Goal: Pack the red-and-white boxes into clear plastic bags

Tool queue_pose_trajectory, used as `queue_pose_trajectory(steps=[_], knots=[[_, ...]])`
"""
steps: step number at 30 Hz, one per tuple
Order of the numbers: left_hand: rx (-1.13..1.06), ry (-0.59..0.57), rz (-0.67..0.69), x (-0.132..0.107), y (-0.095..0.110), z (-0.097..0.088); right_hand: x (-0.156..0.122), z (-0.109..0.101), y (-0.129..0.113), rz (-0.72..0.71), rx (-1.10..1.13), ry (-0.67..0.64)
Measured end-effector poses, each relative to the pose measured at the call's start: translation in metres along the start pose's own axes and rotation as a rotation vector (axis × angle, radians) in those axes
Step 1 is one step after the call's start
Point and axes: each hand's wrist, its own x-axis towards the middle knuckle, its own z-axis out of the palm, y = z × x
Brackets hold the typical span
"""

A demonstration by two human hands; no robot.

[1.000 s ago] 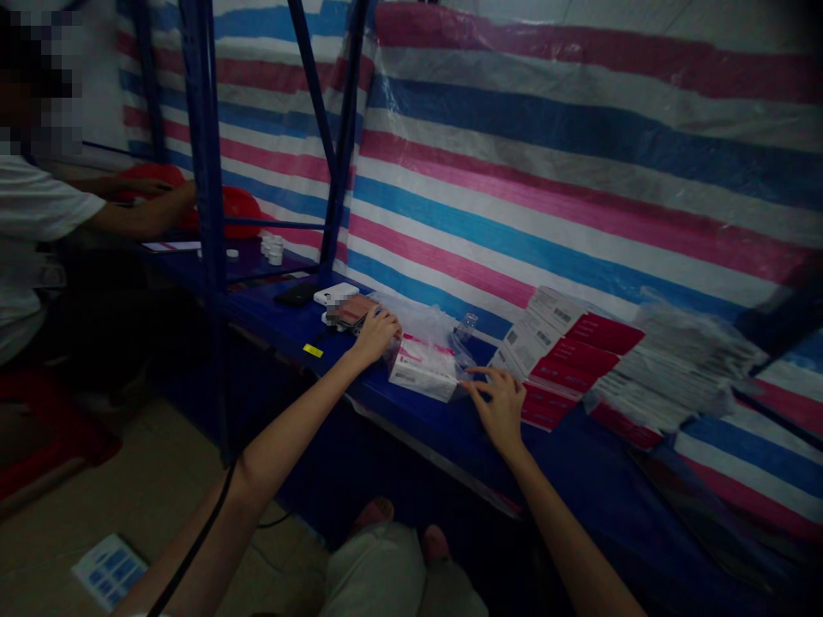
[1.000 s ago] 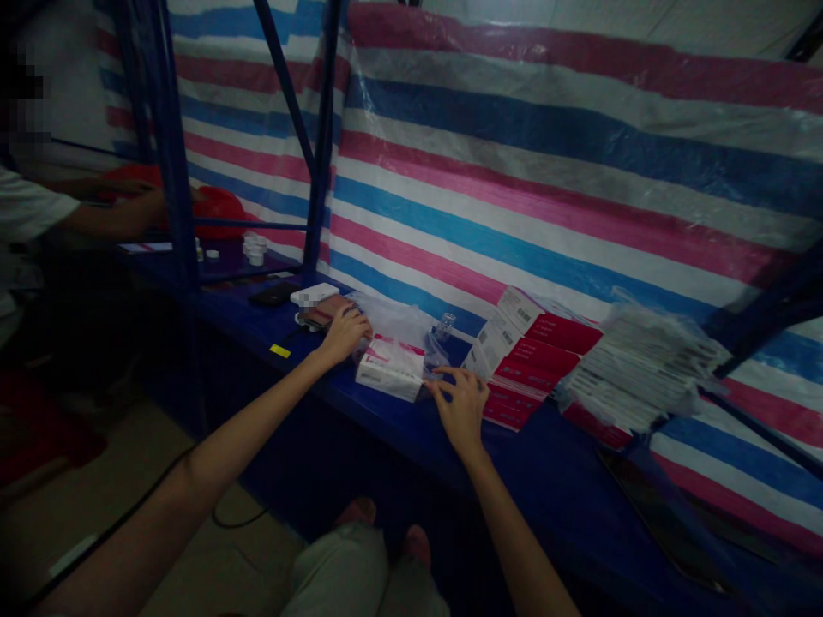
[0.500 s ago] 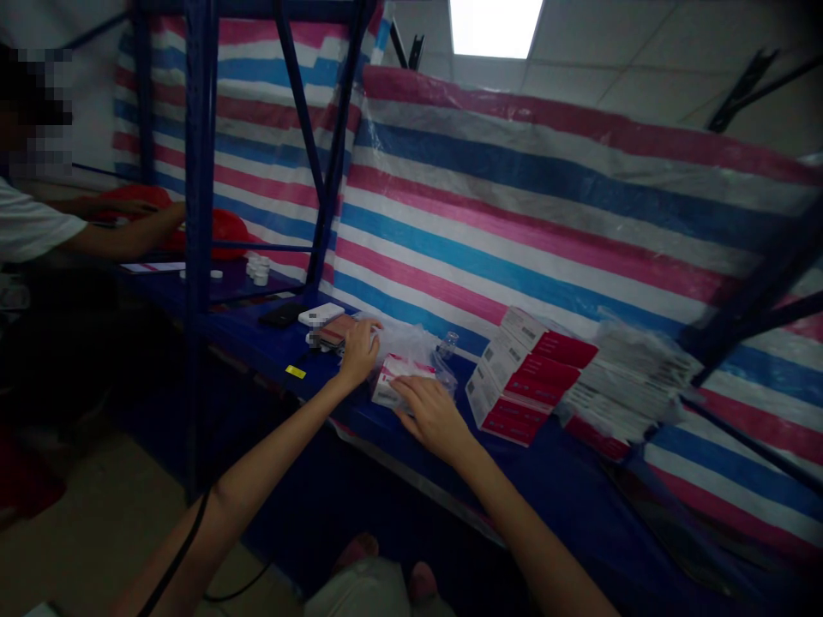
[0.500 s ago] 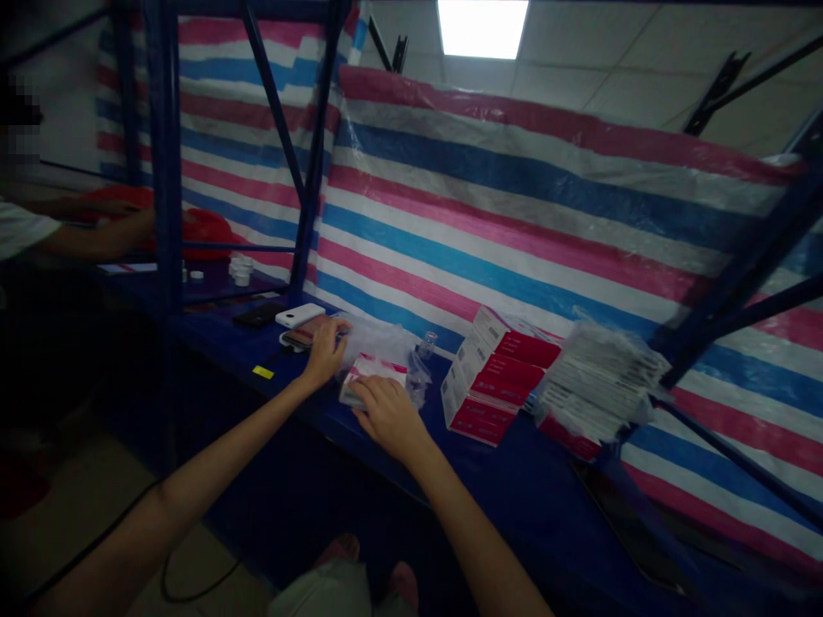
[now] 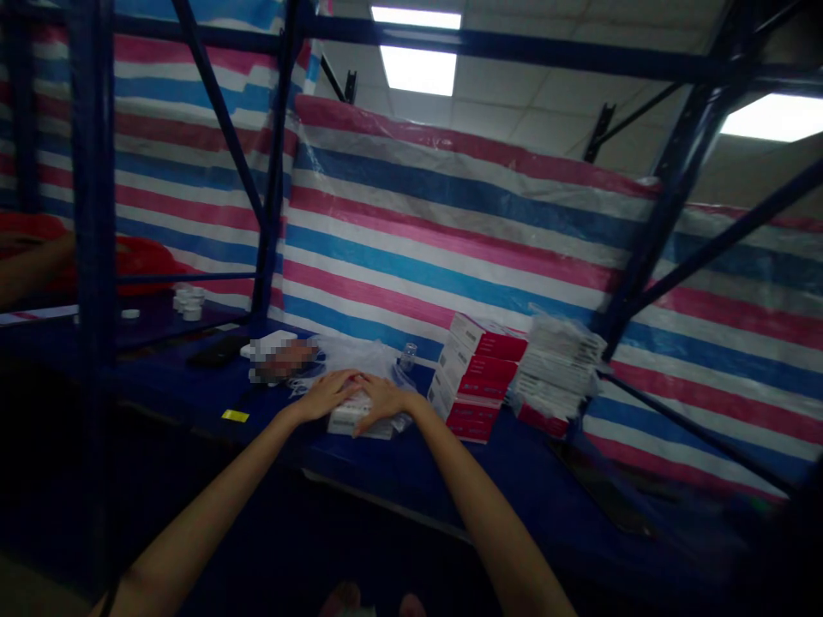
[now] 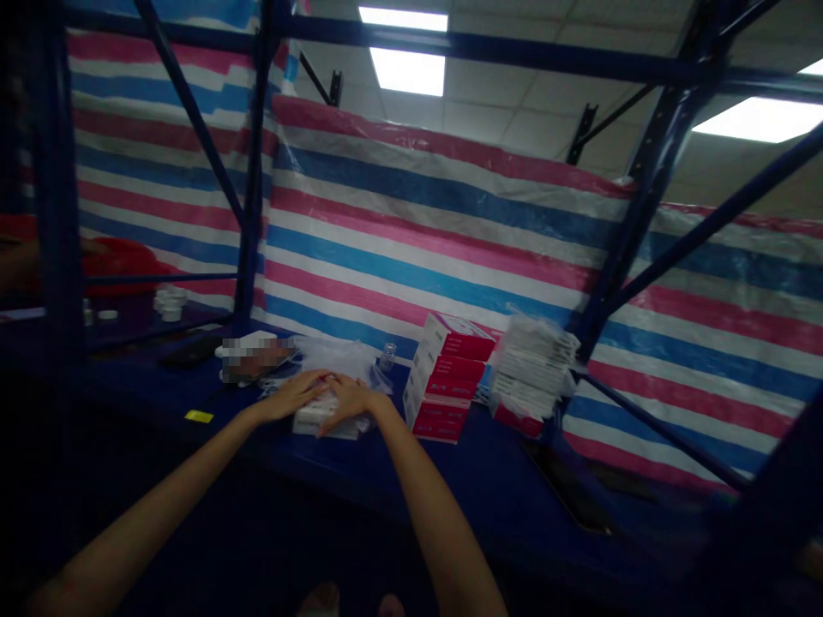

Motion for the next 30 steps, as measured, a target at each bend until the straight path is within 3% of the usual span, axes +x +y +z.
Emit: queue_pose_trajectory(steps=[3, 6, 10, 13, 15, 18, 21, 23, 27, 30], knots=[[-0.116, 0.013, -0.037, -0.001, -0.005, 0.005, 0.009, -0.003, 0.003, 0.029, -0.108, -0.154], [-0.224, 0.084, -0.090, -0.005, -0.014, 0.014, 0.016, -0.005, 0.005, 0.089, -0.151, -0.161], [-0.282, 0.364, -0.131, -0.012, -0.031, 0.026, 0.009, 0.000, 0.003, -0.001, -0.214, -0.032], [-0.305, 0.596, -0.118, -0.017, -0.038, 0.027, -0.016, -0.002, -0.005, -0.082, -0.303, 0.128], [-0.301, 0.620, -0.149, -0.020, -0.040, 0.025, -0.046, -0.011, -0.015, -0.120, -0.327, 0.240], [-0.236, 0.485, -0.136, -0.022, -0.042, 0.026, -0.111, -0.028, -0.032, -0.156, -0.233, 0.306], [-0.109, 0.368, -0.055, -0.023, -0.044, 0.032, -0.197, -0.042, -0.042, -0.075, -0.050, 0.205], [-0.028, 0.316, -0.023, -0.024, -0.045, 0.037, -0.257, -0.048, -0.043, 0.056, 0.054, 0.144], [0.073, 0.220, -0.060, -0.025, -0.046, 0.042, -0.343, -0.059, -0.021, 0.399, 0.076, 0.184], [0.120, 0.221, -0.094, -0.023, -0.046, 0.041, -0.365, -0.069, 0.018, 0.570, -0.037, 0.233]])
